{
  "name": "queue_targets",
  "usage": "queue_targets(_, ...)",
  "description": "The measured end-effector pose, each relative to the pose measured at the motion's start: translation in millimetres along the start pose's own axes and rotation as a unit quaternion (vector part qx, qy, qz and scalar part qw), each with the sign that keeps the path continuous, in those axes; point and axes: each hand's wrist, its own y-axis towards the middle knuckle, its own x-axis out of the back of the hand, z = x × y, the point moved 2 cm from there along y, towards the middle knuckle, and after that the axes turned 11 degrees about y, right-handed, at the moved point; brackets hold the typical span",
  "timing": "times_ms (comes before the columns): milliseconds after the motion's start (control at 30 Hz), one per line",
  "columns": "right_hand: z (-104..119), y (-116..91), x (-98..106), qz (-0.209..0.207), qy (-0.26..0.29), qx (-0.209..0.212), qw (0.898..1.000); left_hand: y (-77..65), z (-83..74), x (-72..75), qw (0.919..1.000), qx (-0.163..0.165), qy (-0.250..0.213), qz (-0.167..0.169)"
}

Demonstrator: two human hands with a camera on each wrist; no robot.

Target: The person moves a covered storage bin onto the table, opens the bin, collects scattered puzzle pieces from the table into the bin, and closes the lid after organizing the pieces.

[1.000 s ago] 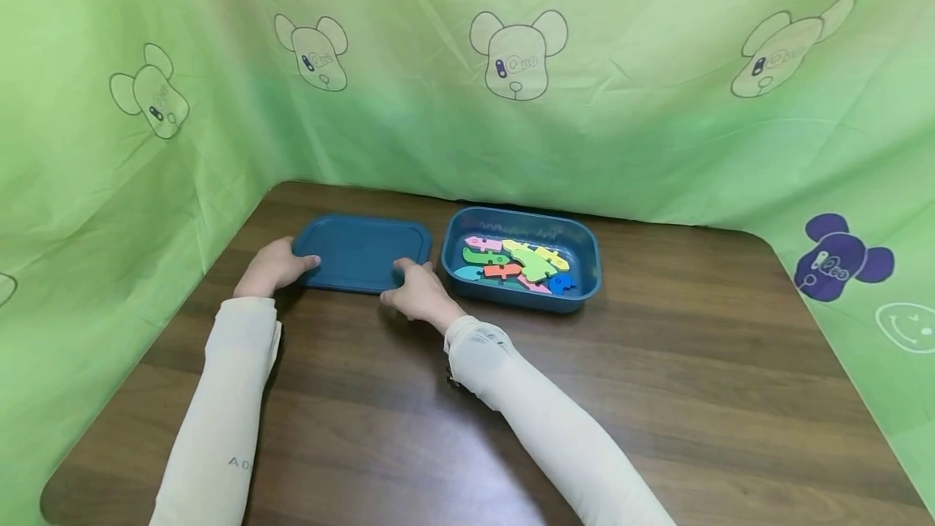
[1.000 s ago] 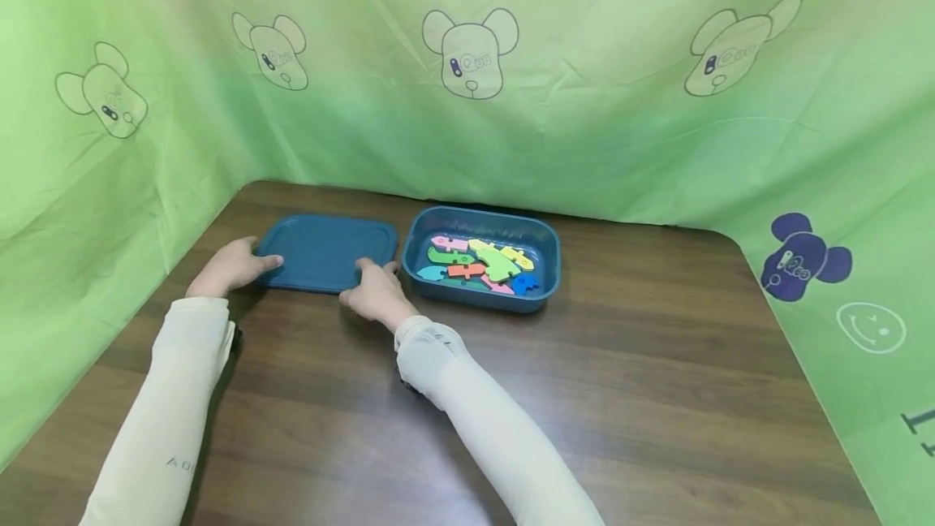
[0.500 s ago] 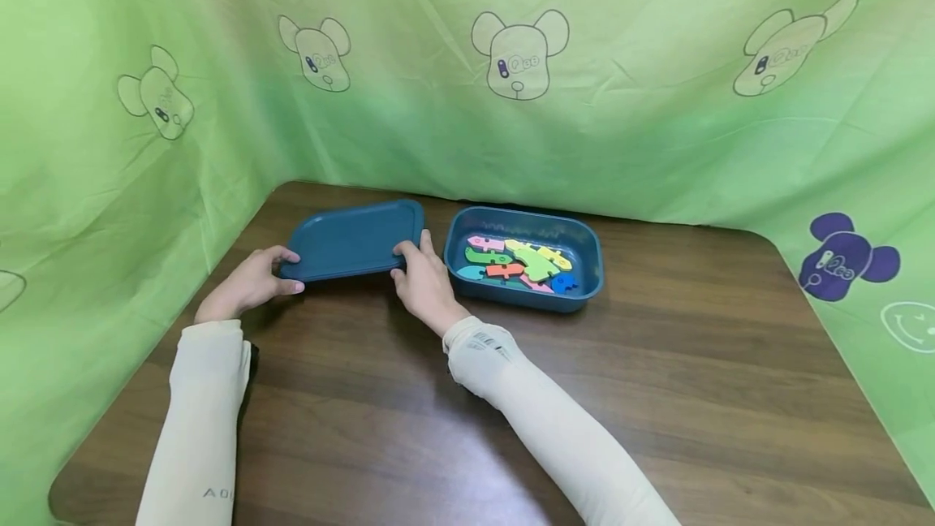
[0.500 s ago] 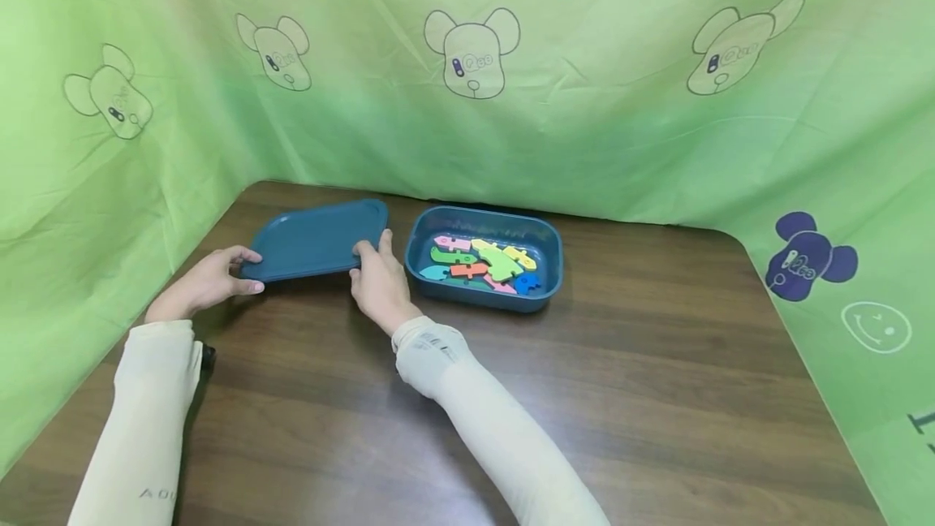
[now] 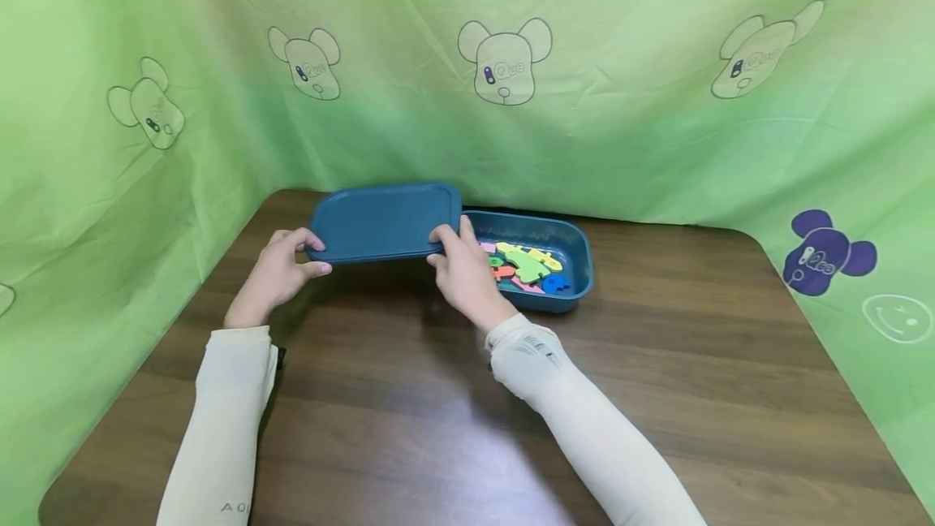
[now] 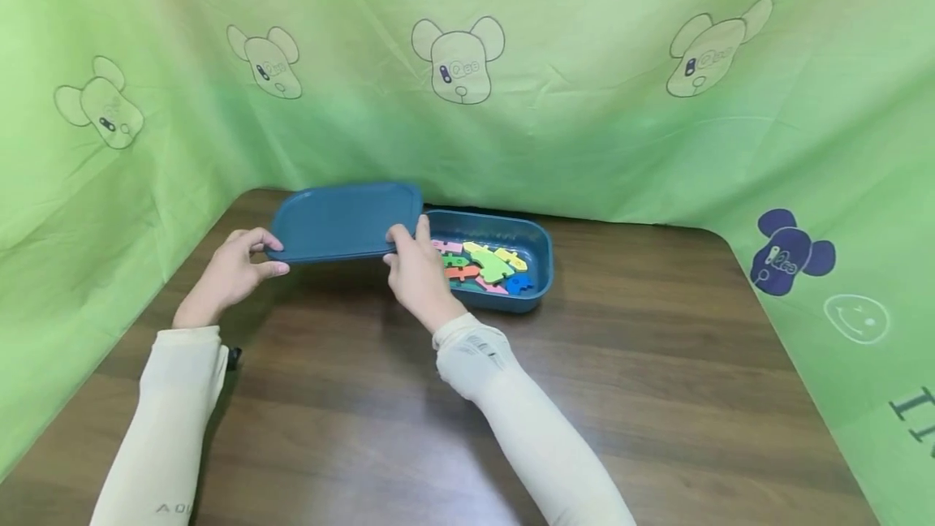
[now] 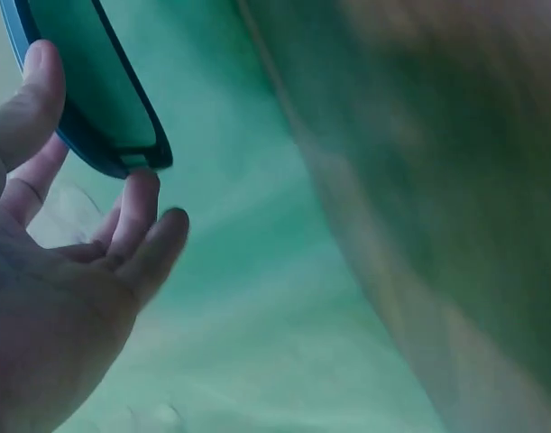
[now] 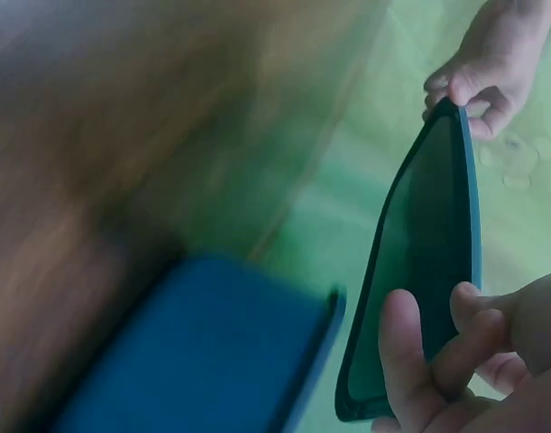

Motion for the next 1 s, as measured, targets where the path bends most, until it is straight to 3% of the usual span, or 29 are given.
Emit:
queue_targets(200,-19,-16,40,-0.019,-0.004,0.003,1.000,10.7,-39.9,-15.2,0.9995,-0.029,-0.002,-0.014)
queue_targets(400,-37,-34,70,-0.022,-0.013,-0.036,0.999,19.5,-71.2,-36.5,0.9987,-0.049,-0.001,-0.012)
queue_targets(767,-66,-73,114,-0.039,-0.045,-0.081,0.995,30.7,-115.1,-85.0,0.9969,-0.075,-0.001,0.025)
queue_targets(1000,-88,-86,130,-0.037,-0.061,-0.098,0.993,34.8,-135.8,-100.3,0.9944,-0.102,0.000,0.027)
